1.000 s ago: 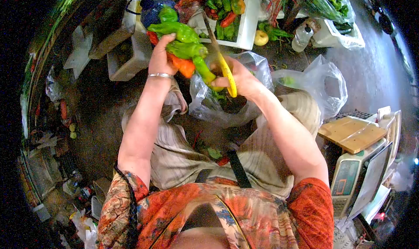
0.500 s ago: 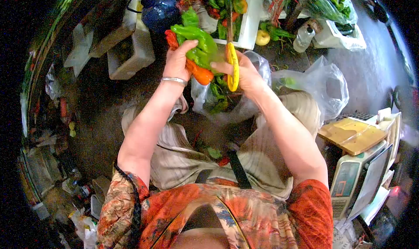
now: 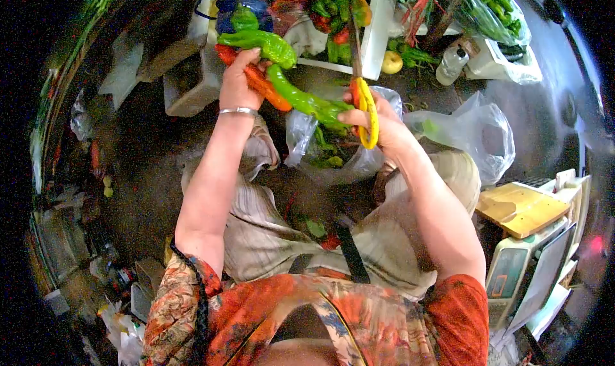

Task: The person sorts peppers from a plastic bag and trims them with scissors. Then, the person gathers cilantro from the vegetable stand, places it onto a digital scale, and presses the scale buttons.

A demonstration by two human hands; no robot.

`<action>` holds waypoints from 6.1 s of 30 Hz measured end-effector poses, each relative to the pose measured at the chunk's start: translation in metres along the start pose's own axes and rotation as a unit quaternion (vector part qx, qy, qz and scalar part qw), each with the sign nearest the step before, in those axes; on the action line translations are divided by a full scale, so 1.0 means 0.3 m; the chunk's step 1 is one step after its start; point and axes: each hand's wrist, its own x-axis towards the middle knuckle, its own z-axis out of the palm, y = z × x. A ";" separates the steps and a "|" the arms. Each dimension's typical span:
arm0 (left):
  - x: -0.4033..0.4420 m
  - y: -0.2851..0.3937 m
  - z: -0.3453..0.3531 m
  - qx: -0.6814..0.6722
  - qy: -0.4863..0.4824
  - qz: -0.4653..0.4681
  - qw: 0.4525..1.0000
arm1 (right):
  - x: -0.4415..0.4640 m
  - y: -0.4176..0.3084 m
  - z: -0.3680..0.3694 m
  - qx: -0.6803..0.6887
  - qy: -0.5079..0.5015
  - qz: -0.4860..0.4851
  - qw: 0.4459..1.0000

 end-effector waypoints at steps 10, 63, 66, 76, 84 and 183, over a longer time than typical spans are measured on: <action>-0.019 -0.011 -0.020 -0.018 -0.115 -0.120 0.986 | 0.035 0.073 -0.050 -0.313 0.071 -0.074 0.944; -0.103 -0.164 -0.145 0.582 -0.267 -0.220 0.736 | -0.060 0.222 -0.153 -0.558 -0.105 -0.116 0.815; -0.113 -0.176 -0.150 0.628 -0.279 -0.265 0.677 | -0.067 0.257 -0.159 -0.599 -0.146 -0.088 0.783; -0.011 0.001 -0.076 0.183 -0.067 -0.175 0.965 | -0.032 0.123 -0.088 -0.184 -0.014 0.216 0.959; 0.059 0.103 -0.002 -0.132 0.083 -0.018 0.988 | -0.024 0.142 0.015 -0.244 -0.072 0.147 0.956; -0.052 -0.129 0.032 0.005 -0.087 -0.082 0.993 | 0.033 -0.024 0.035 0.016 0.071 -0.008 0.997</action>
